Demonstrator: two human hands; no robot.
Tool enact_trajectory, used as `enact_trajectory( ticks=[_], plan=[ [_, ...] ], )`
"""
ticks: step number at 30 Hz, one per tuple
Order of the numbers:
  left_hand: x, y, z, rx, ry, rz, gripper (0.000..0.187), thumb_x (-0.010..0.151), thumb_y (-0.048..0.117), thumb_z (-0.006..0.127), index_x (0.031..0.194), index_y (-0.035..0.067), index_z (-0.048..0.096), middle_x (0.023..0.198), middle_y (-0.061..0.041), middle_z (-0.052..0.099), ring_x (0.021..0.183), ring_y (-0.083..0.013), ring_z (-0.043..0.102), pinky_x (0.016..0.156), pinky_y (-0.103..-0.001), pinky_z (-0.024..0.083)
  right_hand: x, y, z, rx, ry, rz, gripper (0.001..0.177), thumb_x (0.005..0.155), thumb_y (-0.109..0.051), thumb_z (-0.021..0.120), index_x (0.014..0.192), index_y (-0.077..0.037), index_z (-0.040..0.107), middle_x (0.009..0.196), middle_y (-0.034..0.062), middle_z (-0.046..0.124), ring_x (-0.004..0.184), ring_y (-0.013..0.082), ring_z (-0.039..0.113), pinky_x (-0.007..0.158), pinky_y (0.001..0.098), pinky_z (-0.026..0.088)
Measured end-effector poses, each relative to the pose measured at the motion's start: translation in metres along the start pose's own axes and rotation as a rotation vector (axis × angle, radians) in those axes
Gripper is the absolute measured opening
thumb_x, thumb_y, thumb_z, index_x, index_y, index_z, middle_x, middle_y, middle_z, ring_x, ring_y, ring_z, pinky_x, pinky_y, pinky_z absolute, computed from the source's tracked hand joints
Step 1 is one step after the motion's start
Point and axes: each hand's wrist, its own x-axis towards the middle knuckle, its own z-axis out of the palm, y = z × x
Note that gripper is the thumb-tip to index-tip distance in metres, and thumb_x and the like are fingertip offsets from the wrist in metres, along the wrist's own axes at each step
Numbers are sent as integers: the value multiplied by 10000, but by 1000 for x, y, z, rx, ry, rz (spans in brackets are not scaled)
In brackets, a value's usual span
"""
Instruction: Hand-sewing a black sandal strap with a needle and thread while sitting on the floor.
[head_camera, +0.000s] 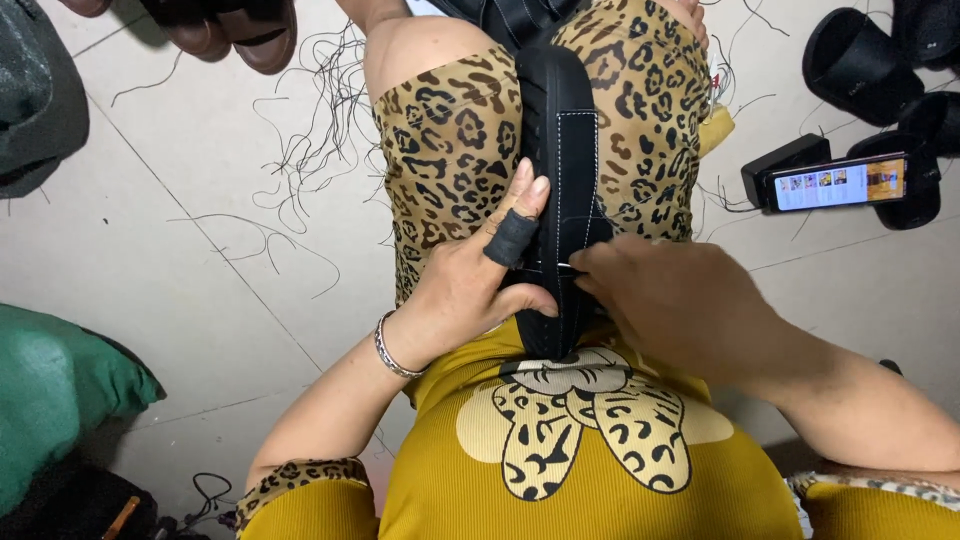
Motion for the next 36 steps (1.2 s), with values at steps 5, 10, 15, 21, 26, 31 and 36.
enact_trajectory(
  ticks=[5,10,15,21,26,31,36],
  plan=[
    [-7,-10,10,-8,71,21,1165,770,521,859,1630,108,191,1695,-185,308,1429,-278,630,1010,-305,632,9,-12,-4,59,151,-17,137,1011,-318,589,1037,-185,568,752,-12,568,449,190,583,385,337,469],
    [-18,5,-1,50,260,97,838,811,421,867,1413,-28,496,1285,-210,624,1035,-278,715,865,-324,629,5,-1,3,193,342,-84,219,1051,-300,529,1163,-114,560,727,13,629,474,181,581,399,319,440],
    [-31,12,-41,-1177,117,-224,295,858,16,728,1126,-93,672,752,-48,640,595,-105,564,623,-238,581,2,1,-5,253,321,-131,234,982,-206,676,1156,-77,588,683,26,550,428,163,515,383,309,442],
    [-14,5,-14,-426,181,-238,146,918,-36,657,1059,-71,667,767,-174,680,698,-283,701,696,-441,589,1,5,7,322,380,-156,389,1038,-284,585,1342,-44,612,649,52,638,440,143,595,423,243,459],
    [-18,25,-7,-257,51,-97,237,908,39,681,1122,-13,594,805,-177,729,749,-346,765,690,-437,624,-6,8,-4,250,301,-190,382,1049,-235,545,1367,-34,610,659,77,662,423,127,557,399,215,432],
    [-28,7,-12,-248,322,-60,311,829,-13,772,1103,-70,635,761,-141,737,857,-332,781,808,-426,617,-26,30,-67,302,-776,606,700,986,-710,119,915,-263,653,779,-92,623,675,44,613,707,170,540],
    [-37,-7,-20,-784,548,-151,217,908,-134,629,1117,-144,576,590,-29,507,435,-72,446,415,-224,420,-66,58,6,933,200,74,611,775,-313,763,1351,-134,668,703,158,804,505,230,760,494,363,589]
  ],
)
